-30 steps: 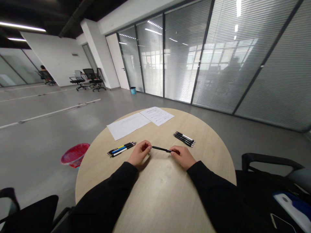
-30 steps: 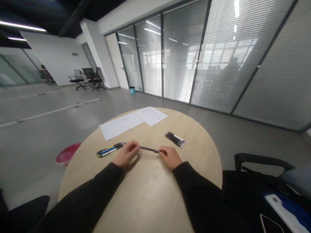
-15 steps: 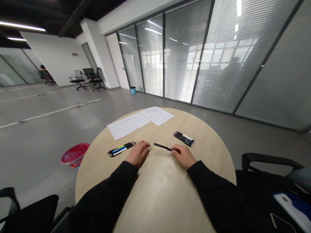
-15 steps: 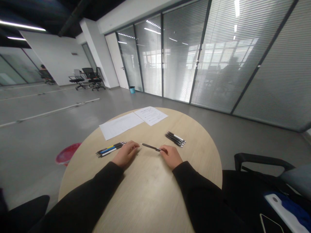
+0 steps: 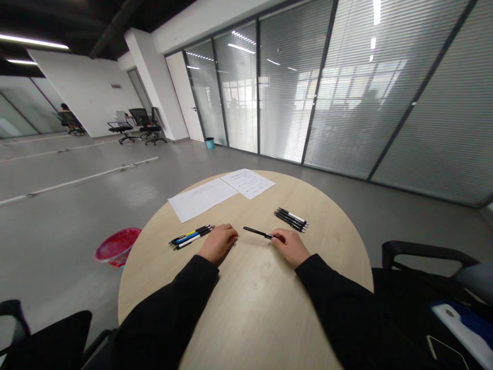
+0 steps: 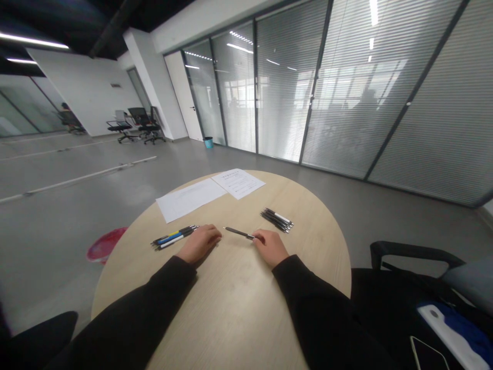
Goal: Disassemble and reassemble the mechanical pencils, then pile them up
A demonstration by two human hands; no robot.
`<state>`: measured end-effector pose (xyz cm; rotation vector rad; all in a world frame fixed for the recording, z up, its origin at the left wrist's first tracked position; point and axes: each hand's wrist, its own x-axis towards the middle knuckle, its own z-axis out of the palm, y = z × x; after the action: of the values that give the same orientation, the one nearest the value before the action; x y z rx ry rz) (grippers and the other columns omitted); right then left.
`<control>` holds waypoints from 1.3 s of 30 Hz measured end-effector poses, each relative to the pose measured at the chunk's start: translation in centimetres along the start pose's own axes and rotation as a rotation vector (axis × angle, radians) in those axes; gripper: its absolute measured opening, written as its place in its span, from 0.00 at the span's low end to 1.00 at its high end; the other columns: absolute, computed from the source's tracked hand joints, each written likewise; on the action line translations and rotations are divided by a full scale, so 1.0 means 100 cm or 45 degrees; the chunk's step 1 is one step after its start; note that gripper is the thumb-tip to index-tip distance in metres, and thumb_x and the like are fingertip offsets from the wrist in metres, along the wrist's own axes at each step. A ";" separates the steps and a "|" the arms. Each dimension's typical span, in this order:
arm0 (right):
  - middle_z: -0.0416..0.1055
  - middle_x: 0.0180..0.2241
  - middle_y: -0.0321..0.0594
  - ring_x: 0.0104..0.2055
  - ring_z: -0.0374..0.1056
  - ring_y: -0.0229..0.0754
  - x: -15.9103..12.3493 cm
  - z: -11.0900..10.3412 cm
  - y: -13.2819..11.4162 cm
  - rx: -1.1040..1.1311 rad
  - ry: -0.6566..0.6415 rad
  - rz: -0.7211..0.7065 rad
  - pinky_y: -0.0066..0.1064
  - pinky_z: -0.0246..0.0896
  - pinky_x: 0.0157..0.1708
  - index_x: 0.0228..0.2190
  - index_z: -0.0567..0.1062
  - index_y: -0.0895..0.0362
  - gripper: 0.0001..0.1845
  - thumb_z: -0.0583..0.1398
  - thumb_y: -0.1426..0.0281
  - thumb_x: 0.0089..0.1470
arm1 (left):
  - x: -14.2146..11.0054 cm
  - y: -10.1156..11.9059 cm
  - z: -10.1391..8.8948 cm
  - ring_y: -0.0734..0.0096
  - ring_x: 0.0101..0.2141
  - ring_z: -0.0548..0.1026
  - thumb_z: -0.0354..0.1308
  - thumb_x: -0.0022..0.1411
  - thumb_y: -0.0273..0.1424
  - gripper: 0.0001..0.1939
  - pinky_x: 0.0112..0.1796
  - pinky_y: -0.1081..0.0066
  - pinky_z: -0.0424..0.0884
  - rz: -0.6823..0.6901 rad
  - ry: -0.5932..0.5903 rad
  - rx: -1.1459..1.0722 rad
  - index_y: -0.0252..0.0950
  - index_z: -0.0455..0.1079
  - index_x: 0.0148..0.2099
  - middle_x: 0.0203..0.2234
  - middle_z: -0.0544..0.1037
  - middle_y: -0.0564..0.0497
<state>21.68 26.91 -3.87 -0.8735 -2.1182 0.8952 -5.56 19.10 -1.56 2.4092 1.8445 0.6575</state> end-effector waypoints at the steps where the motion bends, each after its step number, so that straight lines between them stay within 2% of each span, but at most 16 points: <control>1: 0.74 0.27 0.36 0.28 0.65 0.38 0.000 0.000 0.000 0.000 -0.001 0.000 0.29 0.56 0.31 0.33 0.79 0.57 0.08 0.58 0.72 0.54 | 0.001 0.001 0.000 0.63 0.34 0.73 0.52 0.65 0.29 0.11 0.37 0.65 0.66 0.012 -0.009 0.034 0.37 0.75 0.35 0.32 0.76 0.45; 8: 0.74 0.27 0.36 0.28 0.65 0.39 0.000 0.001 0.001 -0.016 0.003 0.004 0.28 0.56 0.30 0.33 0.79 0.56 0.08 0.58 0.72 0.54 | 0.002 0.006 0.002 0.64 0.30 0.70 0.49 0.66 0.27 0.12 0.35 0.65 0.64 0.014 -0.007 0.202 0.36 0.70 0.31 0.28 0.72 0.46; 17: 0.75 0.28 0.37 0.28 0.66 0.39 -0.001 -0.002 -0.002 -0.059 -0.021 -0.025 0.29 0.56 0.30 0.33 0.79 0.56 0.09 0.58 0.71 0.55 | -0.005 0.005 0.001 0.66 0.33 0.70 0.46 0.68 0.29 0.08 0.36 0.67 0.66 -0.043 0.118 0.046 0.37 0.67 0.40 0.35 0.70 0.48; 39: 0.76 0.28 0.37 0.29 0.67 0.40 -0.001 -0.003 -0.004 -0.084 -0.044 -0.044 0.29 0.56 0.31 0.33 0.80 0.56 0.08 0.59 0.73 0.55 | -0.005 0.010 0.000 0.65 0.34 0.70 0.44 0.69 0.27 0.09 0.37 0.67 0.66 -0.014 0.148 0.004 0.38 0.66 0.39 0.35 0.71 0.47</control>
<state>21.81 26.69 -3.44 -0.8573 -2.1972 0.8322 -4.70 18.31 -1.46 2.4096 1.9004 0.8103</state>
